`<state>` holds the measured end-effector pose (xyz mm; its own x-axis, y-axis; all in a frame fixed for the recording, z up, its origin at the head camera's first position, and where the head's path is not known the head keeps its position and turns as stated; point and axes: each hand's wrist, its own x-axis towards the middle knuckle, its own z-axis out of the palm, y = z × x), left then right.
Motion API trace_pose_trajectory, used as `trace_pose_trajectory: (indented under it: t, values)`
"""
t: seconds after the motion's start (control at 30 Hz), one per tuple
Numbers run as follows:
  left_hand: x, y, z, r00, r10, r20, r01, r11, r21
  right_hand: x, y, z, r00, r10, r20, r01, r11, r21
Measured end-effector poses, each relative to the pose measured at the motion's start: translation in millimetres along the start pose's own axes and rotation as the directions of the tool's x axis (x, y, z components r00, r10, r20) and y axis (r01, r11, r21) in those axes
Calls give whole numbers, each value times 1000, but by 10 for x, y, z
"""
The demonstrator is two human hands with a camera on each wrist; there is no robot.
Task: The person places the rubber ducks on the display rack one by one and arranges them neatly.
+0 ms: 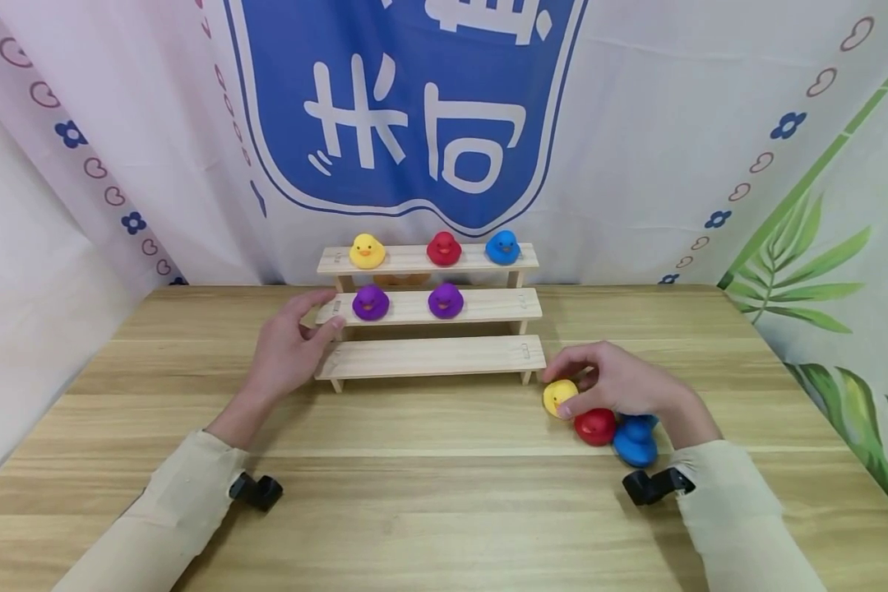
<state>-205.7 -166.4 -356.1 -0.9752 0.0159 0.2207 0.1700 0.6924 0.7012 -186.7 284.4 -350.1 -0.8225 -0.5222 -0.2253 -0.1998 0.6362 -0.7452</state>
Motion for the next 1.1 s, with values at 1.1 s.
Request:
trace_pose_trajectory:
  t: [1.1]
  values:
    - [-8,10,-1,1000,5,0,-5,1000,-19,-13,-41,1,983,-70,-168,53,993,-104]
